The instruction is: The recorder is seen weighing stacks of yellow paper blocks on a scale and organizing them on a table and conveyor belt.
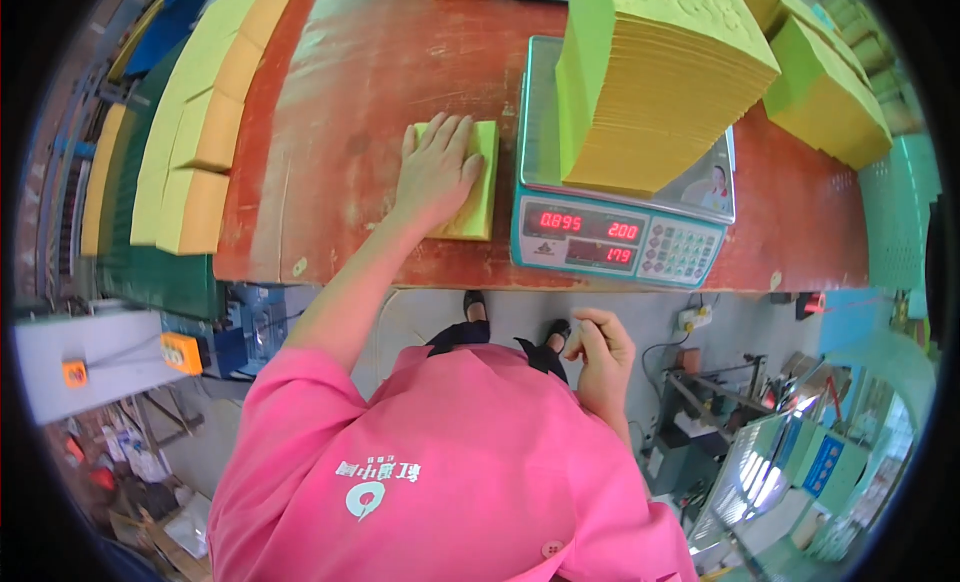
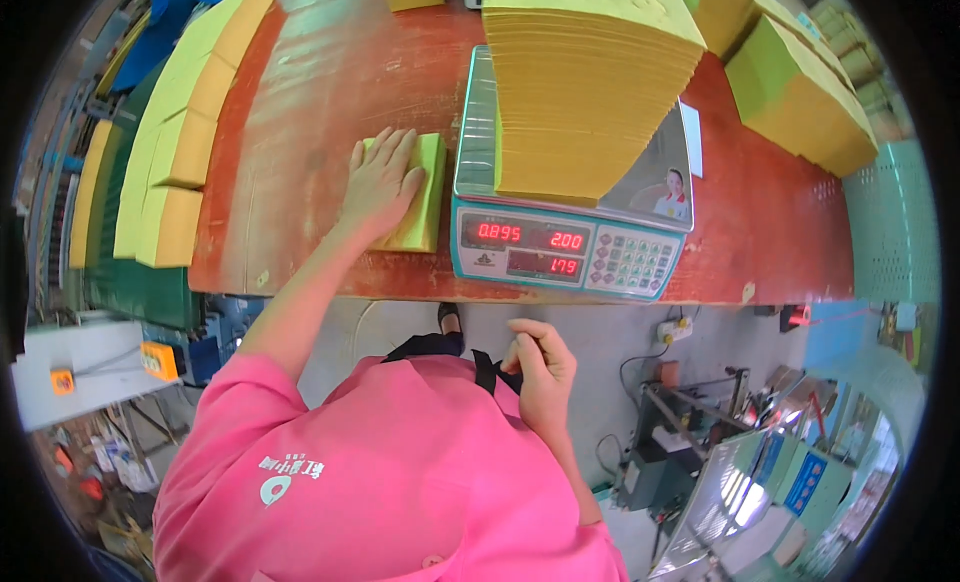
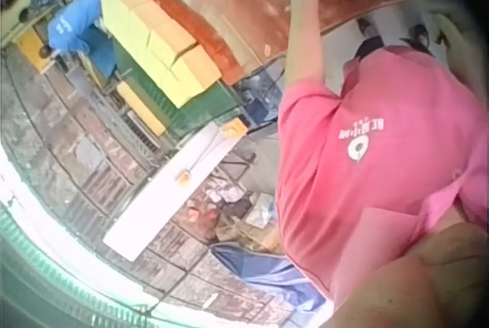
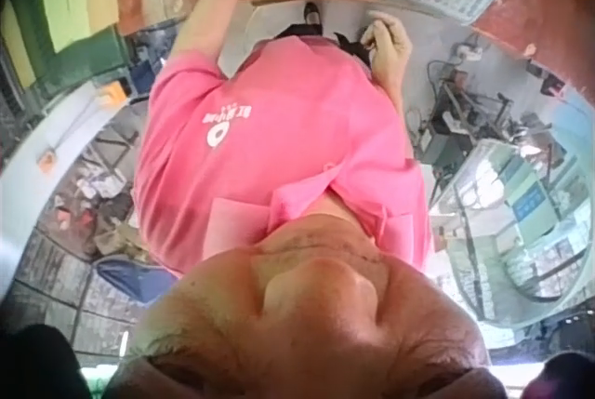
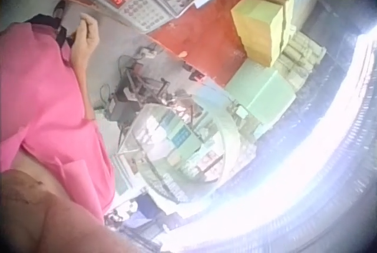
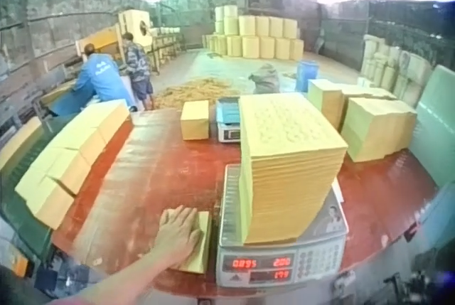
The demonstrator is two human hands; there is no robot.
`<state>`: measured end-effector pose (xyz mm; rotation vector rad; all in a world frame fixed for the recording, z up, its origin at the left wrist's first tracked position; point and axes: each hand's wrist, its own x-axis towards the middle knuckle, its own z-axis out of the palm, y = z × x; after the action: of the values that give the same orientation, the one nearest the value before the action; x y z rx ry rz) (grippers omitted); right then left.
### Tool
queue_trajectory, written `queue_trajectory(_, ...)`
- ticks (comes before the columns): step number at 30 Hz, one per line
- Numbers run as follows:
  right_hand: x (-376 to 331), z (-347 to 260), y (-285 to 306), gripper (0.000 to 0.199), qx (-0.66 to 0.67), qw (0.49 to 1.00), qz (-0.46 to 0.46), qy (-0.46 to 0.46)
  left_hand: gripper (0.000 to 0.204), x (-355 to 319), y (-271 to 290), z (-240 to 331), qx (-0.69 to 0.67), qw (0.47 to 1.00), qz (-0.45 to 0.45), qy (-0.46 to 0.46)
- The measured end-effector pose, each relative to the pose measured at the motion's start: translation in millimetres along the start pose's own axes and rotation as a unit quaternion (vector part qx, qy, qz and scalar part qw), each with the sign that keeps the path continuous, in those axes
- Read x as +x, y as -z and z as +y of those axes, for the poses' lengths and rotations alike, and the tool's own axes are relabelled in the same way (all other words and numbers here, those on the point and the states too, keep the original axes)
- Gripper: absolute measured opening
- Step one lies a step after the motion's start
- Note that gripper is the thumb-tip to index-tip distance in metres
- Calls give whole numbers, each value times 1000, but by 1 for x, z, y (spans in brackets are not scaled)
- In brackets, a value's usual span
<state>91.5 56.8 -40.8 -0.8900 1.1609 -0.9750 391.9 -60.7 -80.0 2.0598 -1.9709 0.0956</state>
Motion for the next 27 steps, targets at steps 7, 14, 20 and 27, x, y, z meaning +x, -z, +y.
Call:
queue_trajectory(7, 3, 19, -37, 16, 48, 999, -17, 20, 58, -18, 7, -40, -159, 986, -21, -46)
queue_trajectory(14, -1, 28, -58, 18, 76, 997, -6, 27, 58, -23, 5, -40, -131, 988, -31, -75)
queue_trajectory(20, -5, 32, -66, 17, 49, 999, -16, 11, 59, -24, 12, -30, -37, 996, -13, -80)
queue_trajectory(27, -7, 31, -76, 16, 30, 998, -49, -14, 56, -55, 60, -40, -174, 978, 50, -106)
